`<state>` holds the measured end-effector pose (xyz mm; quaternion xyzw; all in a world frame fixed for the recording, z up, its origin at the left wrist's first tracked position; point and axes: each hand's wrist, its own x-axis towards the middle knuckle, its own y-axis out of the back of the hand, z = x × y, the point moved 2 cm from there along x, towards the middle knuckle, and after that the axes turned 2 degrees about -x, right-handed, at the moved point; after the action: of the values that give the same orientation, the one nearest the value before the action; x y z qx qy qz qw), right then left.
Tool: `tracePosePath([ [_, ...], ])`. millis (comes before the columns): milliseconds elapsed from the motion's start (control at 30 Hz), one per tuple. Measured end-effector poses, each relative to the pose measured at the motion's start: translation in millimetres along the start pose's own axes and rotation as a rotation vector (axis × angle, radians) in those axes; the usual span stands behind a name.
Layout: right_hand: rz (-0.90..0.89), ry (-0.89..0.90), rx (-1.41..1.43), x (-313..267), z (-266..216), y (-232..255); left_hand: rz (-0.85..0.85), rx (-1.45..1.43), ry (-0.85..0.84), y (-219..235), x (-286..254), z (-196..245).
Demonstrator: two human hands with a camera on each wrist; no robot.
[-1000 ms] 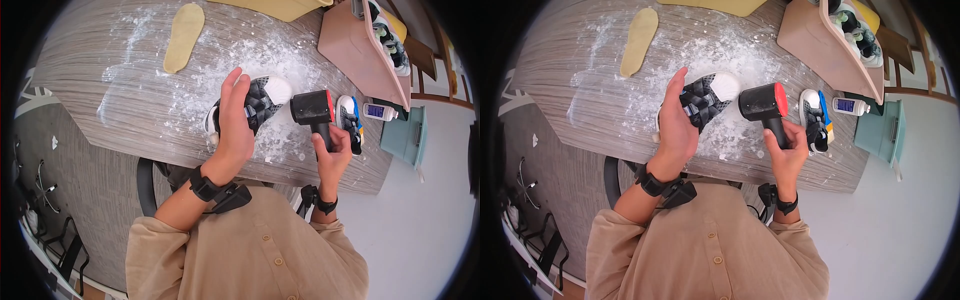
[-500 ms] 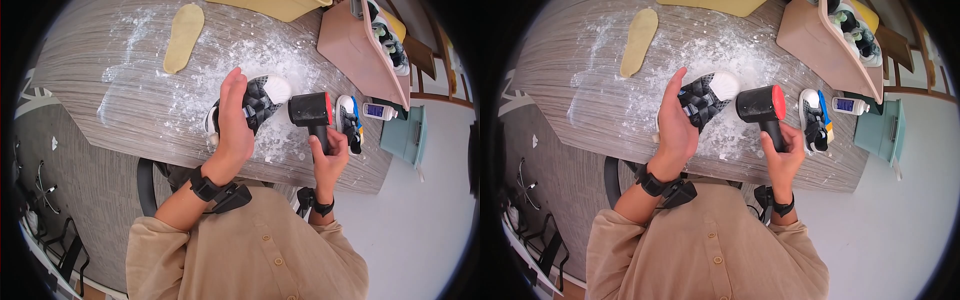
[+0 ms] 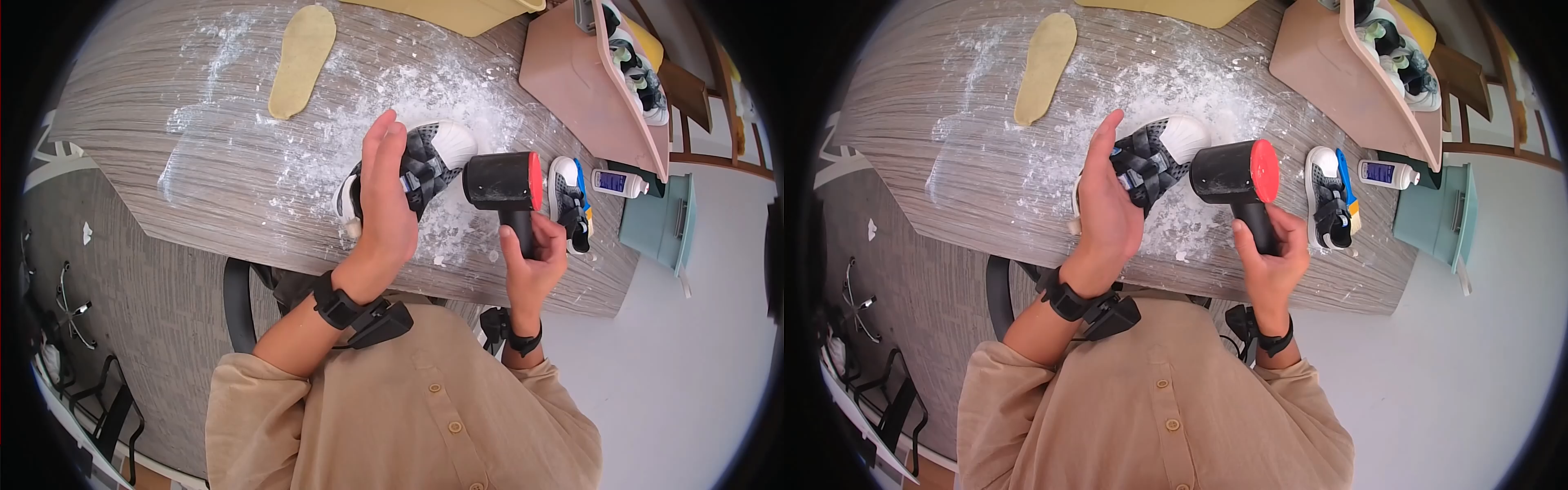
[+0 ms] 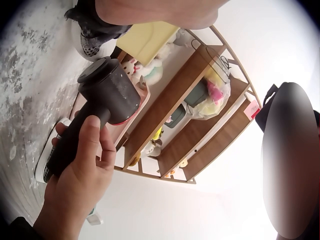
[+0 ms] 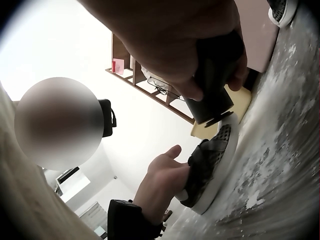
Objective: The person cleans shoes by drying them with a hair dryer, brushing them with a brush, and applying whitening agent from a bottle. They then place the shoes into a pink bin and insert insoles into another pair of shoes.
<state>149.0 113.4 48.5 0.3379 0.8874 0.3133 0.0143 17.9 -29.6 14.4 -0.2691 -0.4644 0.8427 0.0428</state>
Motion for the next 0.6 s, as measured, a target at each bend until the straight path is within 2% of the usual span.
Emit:
tracePosePath([
  [267, -0.099, -0.008, -0.001, -0.1, -7.9, -6.7, 0.003, 0.109, -0.087, 4.7, 5.1, -7.9],
  [600, -0.086, -0.037, 0.034, 1.3, -7.2, -5.5, 0.018, 0.091, -0.066, 6.0, 5.4, -7.1],
])
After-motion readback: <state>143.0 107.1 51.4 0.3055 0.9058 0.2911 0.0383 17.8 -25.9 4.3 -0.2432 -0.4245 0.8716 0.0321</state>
